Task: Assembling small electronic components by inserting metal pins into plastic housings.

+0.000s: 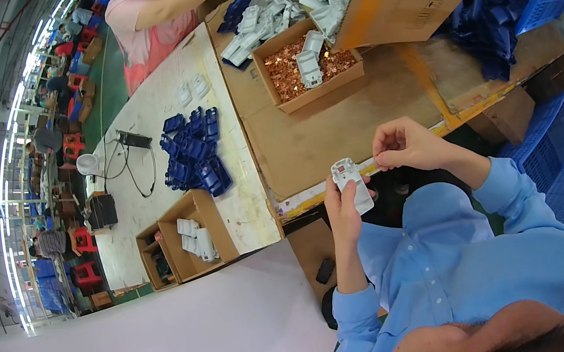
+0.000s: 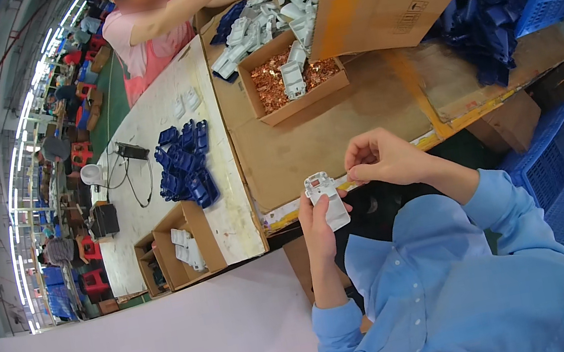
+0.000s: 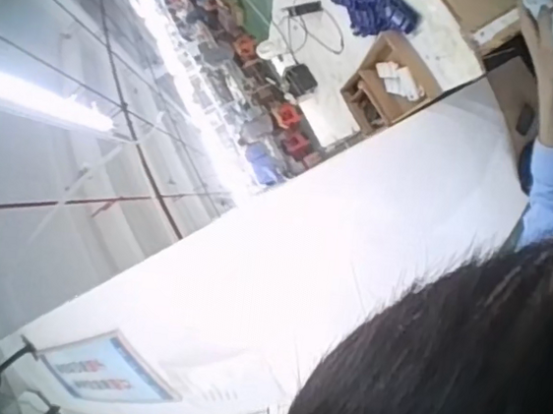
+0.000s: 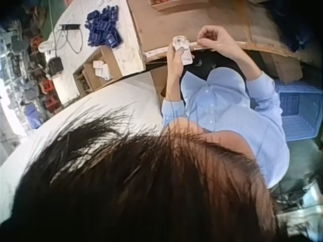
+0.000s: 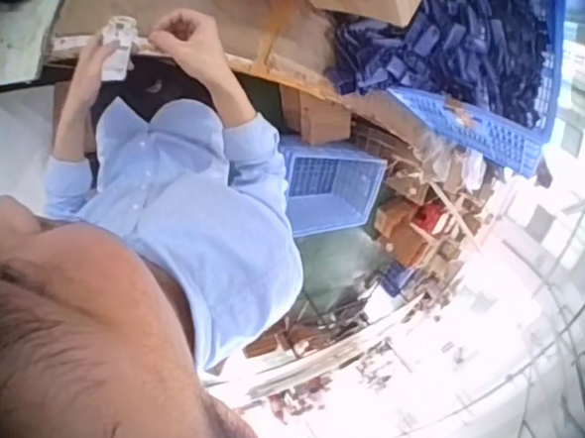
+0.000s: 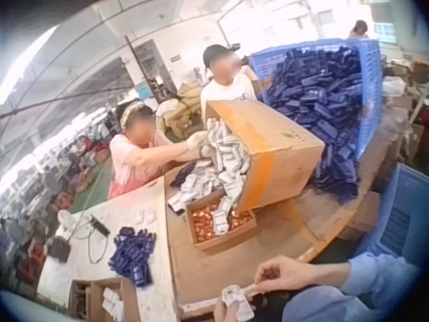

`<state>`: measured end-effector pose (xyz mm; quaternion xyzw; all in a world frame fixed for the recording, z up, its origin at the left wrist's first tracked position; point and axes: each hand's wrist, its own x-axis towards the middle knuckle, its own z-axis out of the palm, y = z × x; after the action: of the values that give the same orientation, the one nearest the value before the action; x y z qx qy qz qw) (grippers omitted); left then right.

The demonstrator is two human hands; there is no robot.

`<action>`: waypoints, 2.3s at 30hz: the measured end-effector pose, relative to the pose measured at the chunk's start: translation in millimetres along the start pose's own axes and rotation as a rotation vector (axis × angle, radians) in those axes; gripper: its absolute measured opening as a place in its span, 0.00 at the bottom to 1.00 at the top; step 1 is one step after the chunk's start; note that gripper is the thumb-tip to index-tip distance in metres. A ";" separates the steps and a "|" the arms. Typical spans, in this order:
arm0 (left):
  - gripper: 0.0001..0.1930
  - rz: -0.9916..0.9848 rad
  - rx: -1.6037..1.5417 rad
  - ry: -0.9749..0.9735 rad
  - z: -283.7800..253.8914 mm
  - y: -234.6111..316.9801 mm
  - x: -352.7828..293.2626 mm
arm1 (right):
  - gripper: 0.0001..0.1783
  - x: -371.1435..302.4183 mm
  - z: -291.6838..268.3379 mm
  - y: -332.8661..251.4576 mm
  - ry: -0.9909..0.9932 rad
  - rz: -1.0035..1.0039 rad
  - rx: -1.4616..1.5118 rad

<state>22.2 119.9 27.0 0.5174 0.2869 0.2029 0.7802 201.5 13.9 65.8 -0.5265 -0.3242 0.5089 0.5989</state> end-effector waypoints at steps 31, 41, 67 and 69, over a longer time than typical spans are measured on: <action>0.19 0.033 0.032 -0.041 21.5 26.2 -8.0 | 0.05 -1.4 20.3 -33.8 0.128 -0.350 -0.482; 0.19 0.111 0.003 -0.076 34.3 34.3 -21.0 | 0.04 -8.1 39.3 -31.2 0.124 -0.428 -0.726; 0.14 0.201 0.282 0.104 32.9 16.7 16.9 | 0.14 26.3 20.8 -19.3 0.152 -0.291 -0.780; 0.14 0.215 0.326 0.090 32.4 15.1 18.9 | 0.13 25.9 19.3 -16.8 0.162 -0.317 -0.803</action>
<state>57.5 114.8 46.2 0.6549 0.2939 0.2588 0.6464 195.1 45.5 82.6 -0.6995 -0.5252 0.2014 0.4409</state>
